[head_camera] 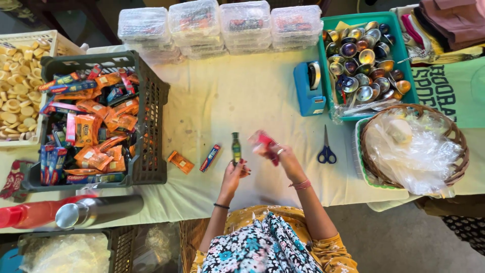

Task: The person wraps a small white item in bubble wrap and places it in a plastic container. They then pick up several small packets of toothpaste and toothbrushes from a crate, wipe them with a cloth, and place them into a plastic bag. Finally, they put the bag into a plastic container and cover it with bubble wrap.

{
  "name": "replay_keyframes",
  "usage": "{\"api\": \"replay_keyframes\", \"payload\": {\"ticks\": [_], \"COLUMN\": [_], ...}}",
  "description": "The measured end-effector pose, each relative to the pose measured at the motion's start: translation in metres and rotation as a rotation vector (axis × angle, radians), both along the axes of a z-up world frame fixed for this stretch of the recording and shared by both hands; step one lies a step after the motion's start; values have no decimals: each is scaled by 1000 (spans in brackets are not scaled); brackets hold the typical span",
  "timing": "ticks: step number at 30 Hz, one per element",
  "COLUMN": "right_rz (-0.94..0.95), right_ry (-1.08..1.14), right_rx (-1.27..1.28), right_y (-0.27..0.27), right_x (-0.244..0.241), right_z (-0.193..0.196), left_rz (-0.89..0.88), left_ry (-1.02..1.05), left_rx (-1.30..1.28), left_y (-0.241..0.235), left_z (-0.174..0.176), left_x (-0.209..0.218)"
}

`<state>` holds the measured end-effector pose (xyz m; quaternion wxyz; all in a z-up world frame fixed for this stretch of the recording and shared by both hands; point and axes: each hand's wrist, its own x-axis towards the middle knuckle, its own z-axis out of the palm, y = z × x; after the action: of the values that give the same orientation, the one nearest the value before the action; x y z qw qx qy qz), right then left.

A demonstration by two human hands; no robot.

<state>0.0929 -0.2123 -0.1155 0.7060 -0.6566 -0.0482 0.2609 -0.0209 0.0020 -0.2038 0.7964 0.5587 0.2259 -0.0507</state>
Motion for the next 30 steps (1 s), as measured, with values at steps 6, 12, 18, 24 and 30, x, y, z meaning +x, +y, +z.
{"api": "replay_keyframes", "payload": {"ticks": [6,12,18,24,30], "right_rz": [-449,-436,-467,-463,-473], "right_ry": [358,419,417,424,429], "right_rx": [409,533,542,520,513], "right_y": [-28,-38,-40,-39,-38], "right_x": [14,14,14,12,11], "right_z": [19,7,-3,0,-3], "left_rz": [35,161,210,440,404], "left_ry": [46,185,230,159,200], "left_rx": [69,141,173,99,39], "left_y": [25,33,29,37,42], "left_z": [-63,-37,-12,-44,-19], "left_x": [10,6,2,-2,-5]}}
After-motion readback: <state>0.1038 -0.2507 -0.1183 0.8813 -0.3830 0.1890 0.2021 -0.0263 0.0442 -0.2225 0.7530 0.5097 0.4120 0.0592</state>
